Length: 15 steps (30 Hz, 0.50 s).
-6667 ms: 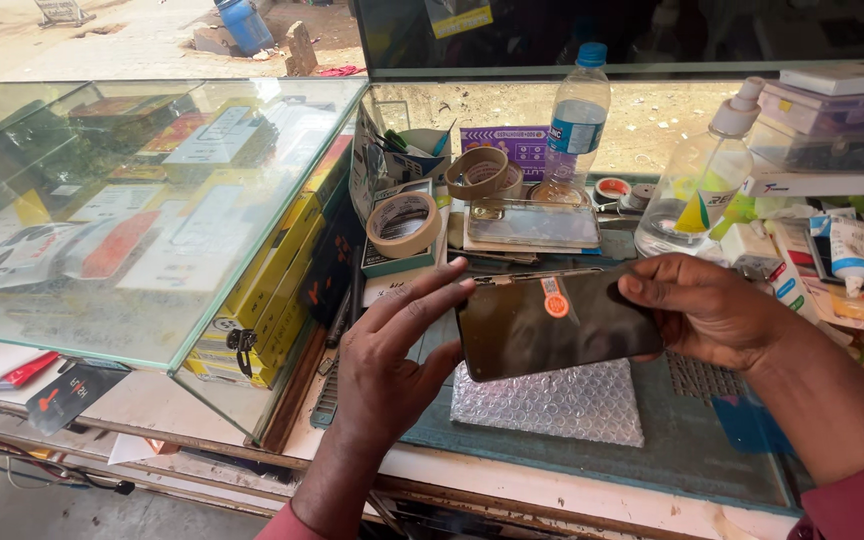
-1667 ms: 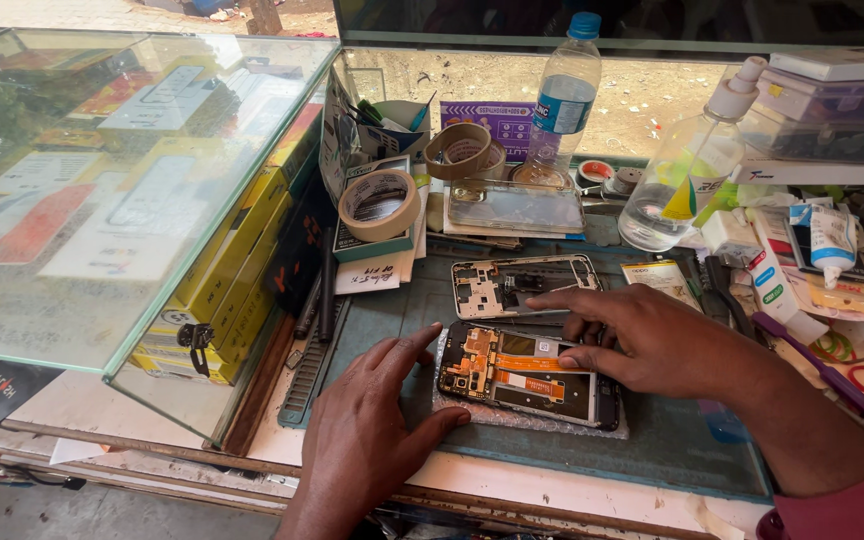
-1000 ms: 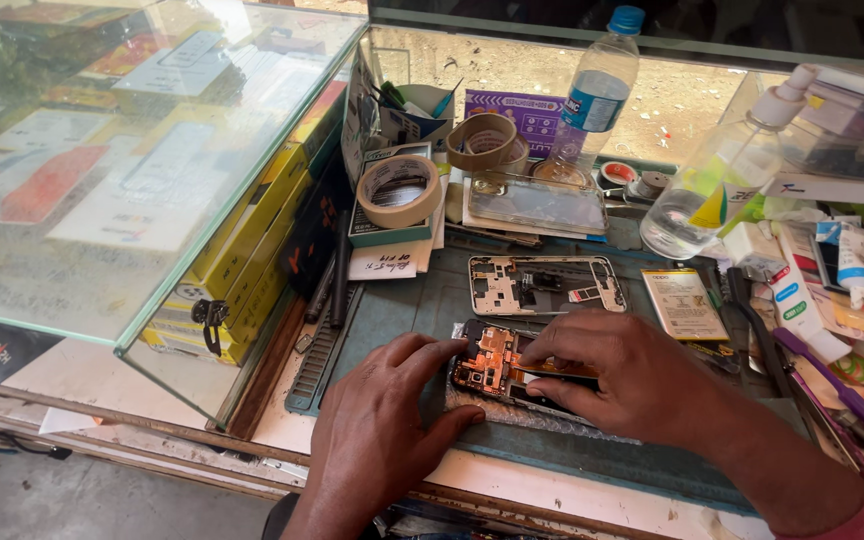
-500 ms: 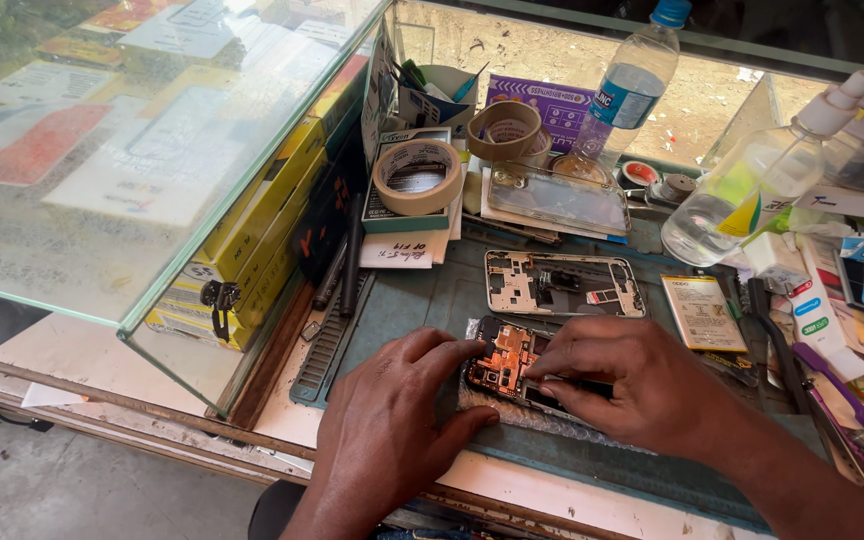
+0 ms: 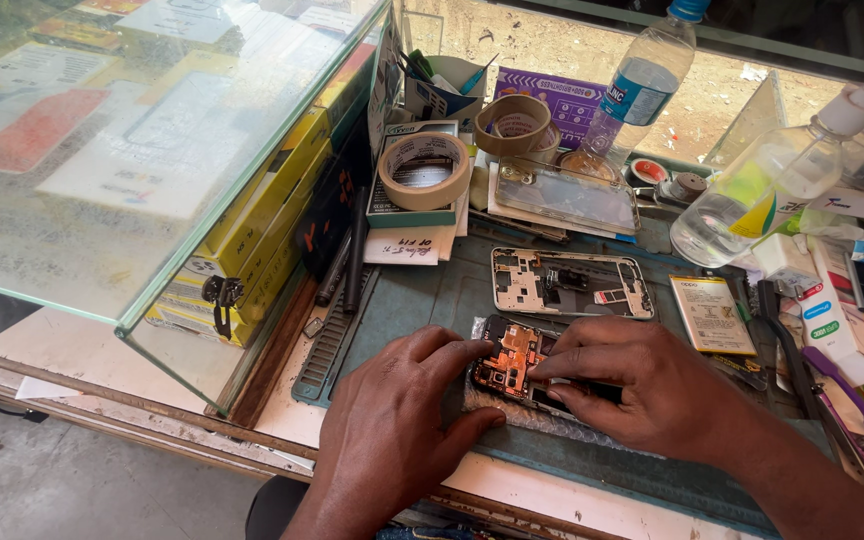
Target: The person applies adhesive from a tube along the edges of a smartphone back cover. They then pick up the phone's internal chassis, align it with the back cover, and press the two parts together. Finally, the person places a battery into the assembled phone frame.
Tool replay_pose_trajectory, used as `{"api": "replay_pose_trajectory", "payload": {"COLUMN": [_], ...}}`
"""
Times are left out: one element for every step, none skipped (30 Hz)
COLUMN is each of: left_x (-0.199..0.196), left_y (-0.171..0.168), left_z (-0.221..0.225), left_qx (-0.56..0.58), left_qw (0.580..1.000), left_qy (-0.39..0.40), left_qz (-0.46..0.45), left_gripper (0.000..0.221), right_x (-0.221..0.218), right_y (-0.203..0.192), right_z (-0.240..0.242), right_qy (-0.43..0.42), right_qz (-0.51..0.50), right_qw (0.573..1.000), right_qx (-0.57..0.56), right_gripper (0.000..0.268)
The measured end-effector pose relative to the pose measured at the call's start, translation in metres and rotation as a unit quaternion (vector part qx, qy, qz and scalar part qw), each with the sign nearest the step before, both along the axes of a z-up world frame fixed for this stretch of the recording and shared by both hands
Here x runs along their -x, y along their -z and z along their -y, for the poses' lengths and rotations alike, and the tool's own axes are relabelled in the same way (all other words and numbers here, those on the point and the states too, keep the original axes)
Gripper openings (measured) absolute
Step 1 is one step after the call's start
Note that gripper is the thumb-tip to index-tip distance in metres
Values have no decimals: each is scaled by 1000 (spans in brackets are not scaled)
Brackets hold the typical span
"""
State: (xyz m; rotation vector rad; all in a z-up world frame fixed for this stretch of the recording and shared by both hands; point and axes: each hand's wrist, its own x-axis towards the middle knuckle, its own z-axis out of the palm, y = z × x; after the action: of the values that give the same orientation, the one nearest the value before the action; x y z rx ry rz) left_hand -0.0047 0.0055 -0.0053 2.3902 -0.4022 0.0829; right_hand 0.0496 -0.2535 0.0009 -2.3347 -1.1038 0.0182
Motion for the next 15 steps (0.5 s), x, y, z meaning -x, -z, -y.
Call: {"api": "replay_pose_trajectory", "payload": {"left_x": [0, 0, -1, -1, -1, 0, 0, 0, 0, 0, 0, 0, 0, 0, 0], "left_y": [0, 1, 1, 1, 2, 2, 3, 3, 3, 4, 4, 4, 4, 4, 4], "left_z": [0, 0, 0, 0, 0, 0, 0, 0, 0, 0, 0, 0, 0, 0, 0], "left_qx": [-2, -5, -5, -5, -5, -2, 0, 3, 2, 2, 2, 3, 3, 4, 0], "left_qw": [1000, 1000, 1000, 1000, 1000, 1000, 1000, 1000, 1000, 1000, 1000, 1000, 1000, 1000, 1000], "left_qy": [0, 0, 0, 1, 2, 2, 2, 3, 2, 2, 2, 2, 2, 2, 1], "left_qz": [-3, -6, -2, 2, 6, 10, 14, 18, 20, 21, 23, 22, 21, 20, 18], "left_gripper": [58, 59, 59, 59, 59, 59, 58, 58, 58, 58, 57, 58, 58, 59, 58], "right_x": [0, 0, -1, -1, -1, -1, -1, 0, 0, 0, 1, 1, 1, 1, 1], "right_y": [0, 0, 0, 0, 0, 0, 0, -1, -1, -1, -1, -2, -2, -2, -3], "right_z": [0, 0, 0, 0, 0, -1, -1, -1, -1, 0, 0, 0, 0, -1, -1], "right_qy": [-3, -5, -8, -10, -10, -10, -9, -12, -15, -18, -20, -23, -26, -24, -22], "right_qz": [4, 5, 6, 7, 6, 5, 3, 10, 16, 22, 25, 28, 32, 31, 30], "right_qw": [1000, 1000, 1000, 1000, 1000, 1000, 1000, 1000, 1000, 999, 999, 999, 999, 999, 999], "right_qx": [-1, 1, 3, 4, 9, 15, 20, 20, 20, 20, 16, 13, 10, 13, 16], "right_gripper": [25, 25, 25, 24, 24, 24, 23, 24, 24, 24, 24, 24, 24, 24, 24]}}
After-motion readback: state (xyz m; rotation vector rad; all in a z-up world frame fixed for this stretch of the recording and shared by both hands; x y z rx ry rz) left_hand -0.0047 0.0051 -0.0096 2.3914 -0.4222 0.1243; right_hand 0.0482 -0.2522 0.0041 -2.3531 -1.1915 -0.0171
